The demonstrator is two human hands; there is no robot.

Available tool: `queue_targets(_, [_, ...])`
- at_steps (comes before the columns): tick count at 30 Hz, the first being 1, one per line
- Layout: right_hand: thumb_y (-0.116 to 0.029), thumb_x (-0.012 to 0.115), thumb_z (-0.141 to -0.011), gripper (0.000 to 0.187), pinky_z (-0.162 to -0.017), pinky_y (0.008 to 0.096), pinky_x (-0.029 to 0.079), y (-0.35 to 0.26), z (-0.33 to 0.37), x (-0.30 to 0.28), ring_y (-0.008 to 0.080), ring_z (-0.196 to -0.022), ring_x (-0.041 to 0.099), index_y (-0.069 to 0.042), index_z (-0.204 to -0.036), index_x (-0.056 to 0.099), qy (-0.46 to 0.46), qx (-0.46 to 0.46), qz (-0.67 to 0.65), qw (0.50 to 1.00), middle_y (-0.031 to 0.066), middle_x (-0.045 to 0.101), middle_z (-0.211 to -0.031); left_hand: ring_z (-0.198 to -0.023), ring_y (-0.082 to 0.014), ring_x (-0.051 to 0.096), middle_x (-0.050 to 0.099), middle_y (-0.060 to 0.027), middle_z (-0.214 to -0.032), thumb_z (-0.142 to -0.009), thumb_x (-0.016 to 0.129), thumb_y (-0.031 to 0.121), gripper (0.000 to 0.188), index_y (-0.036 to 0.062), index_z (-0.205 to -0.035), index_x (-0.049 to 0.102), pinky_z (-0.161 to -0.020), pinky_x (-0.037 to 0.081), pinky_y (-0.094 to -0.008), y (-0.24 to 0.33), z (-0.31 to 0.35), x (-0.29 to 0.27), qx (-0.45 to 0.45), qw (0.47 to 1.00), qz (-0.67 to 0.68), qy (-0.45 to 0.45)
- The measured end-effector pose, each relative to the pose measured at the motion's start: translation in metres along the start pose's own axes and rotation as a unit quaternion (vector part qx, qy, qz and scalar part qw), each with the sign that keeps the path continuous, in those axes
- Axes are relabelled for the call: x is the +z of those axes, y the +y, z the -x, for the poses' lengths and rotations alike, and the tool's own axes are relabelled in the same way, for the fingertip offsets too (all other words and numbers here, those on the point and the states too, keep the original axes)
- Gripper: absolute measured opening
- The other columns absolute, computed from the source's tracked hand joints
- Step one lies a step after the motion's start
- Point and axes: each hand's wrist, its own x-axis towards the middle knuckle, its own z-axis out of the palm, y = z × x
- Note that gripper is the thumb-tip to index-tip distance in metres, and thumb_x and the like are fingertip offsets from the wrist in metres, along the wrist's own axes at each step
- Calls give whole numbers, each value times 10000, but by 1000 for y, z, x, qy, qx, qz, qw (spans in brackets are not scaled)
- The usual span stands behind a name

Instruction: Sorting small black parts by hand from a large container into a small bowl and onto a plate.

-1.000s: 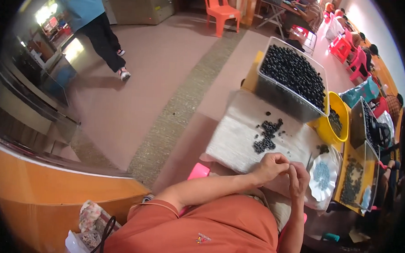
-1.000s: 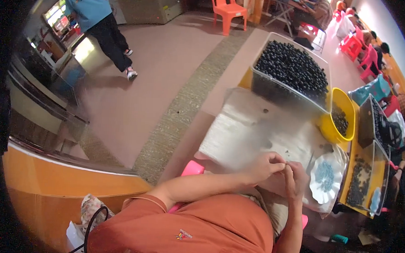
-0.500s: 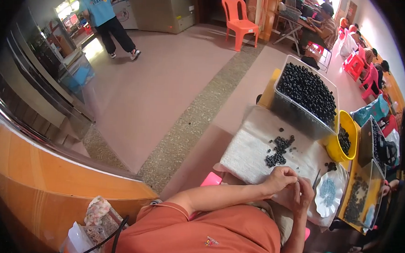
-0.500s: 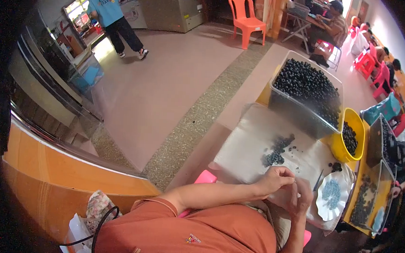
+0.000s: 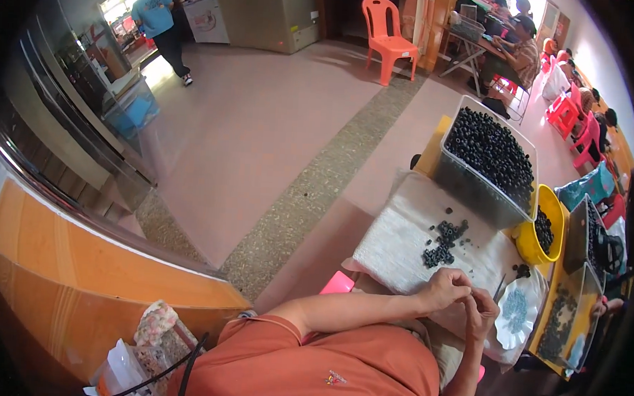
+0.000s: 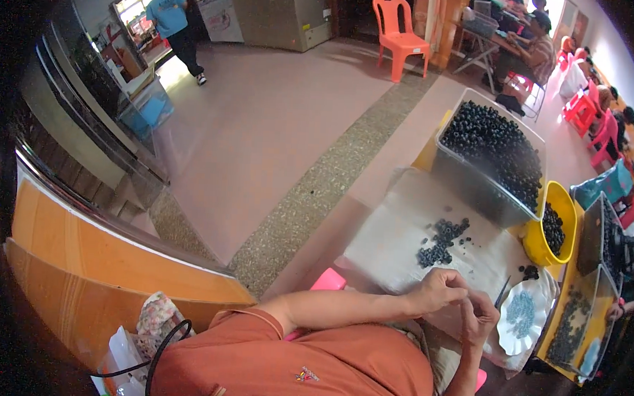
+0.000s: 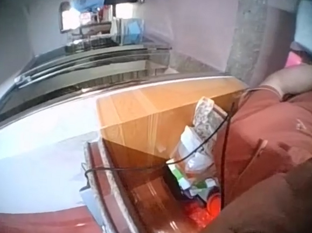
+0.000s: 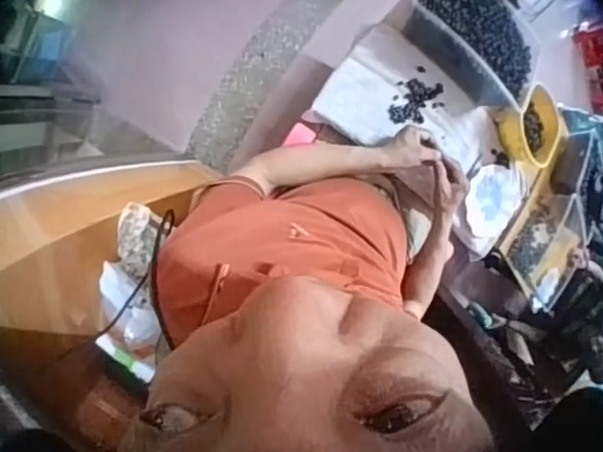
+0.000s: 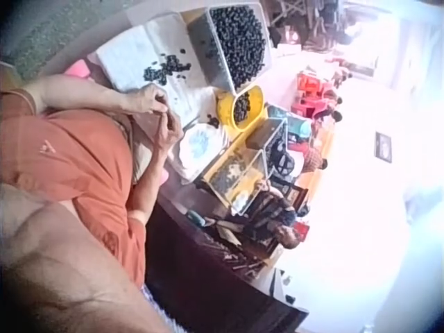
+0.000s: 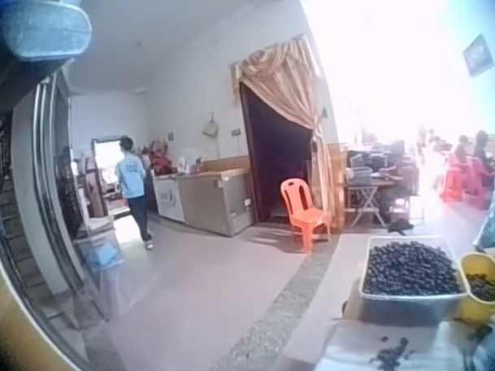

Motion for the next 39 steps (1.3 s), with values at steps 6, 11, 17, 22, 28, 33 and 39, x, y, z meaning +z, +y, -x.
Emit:
queue_targets(6, [7,661,-821,44,-629,228,448,-2,1,3,77,-684,568,-10,-861,662,19,-53,75,996,25,633,-769,-682,-99,604,649,-40,-782,-825,650,61,86,-5,-878,666,-611,516,-246,4,3,-1,-17,1000,19,-4])
queue_targets(11, [22,659,-804,56,-600,222,426,-5,1,6,66,-663,547,-10,-849,654,34,-118,132,984,16,623,-754,-672,-106,603,648,-47,-768,-820,648,62,89,-10,-869,667,-609,513,-250,7,3,0,-31,999,11,5])
queue_targets(17, [-3,652,-825,23,-620,219,450,2,1,0,79,-679,574,9,-844,658,28,-29,2,999,10,647,-753,-701,-87,590,651,-35,-788,-834,666,108,107,8,-868,658,-616,497,-244,8,3,-1,-25,1000,-2,-5])
queue_targets(22, [-74,657,-857,90,-626,211,456,1,0,1,81,-682,583,12,-831,666,46,87,-74,992,8,649,-743,-710,-90,604,662,-37,-780,-824,679,107,109,6,-860,663,-634,507,-249,6,2,-3,-7,1000,-12,4])
queue_targets(28, [-106,671,-866,105,-634,213,456,7,-3,1,76,-681,571,-1,-858,661,45,120,-118,985,-2,644,-763,-697,-128,638,670,-68,-763,-806,672,76,97,-16,-838,672,-618,537,-276,3,1,-3,21,999,-30,23])
queue_targets(33, [-123,682,-863,129,-642,223,460,9,0,-1,83,-696,568,-1,-895,656,62,120,-107,985,-3,637,-788,-698,-139,642,677,-79,-756,-800,673,97,116,-13,-836,679,-638,529,-296,-1,2,4,54,992,-97,55])
queue_targets(39, [-173,713,-842,197,-696,248,497,-27,4,8,109,-754,598,0,-921,663,77,213,-109,968,24,646,-827,-740,-113,617,668,-44,-784,-824,670,143,150,-2,-862,675,-685,512,-289,-12,3,2,105,989,-108,12])
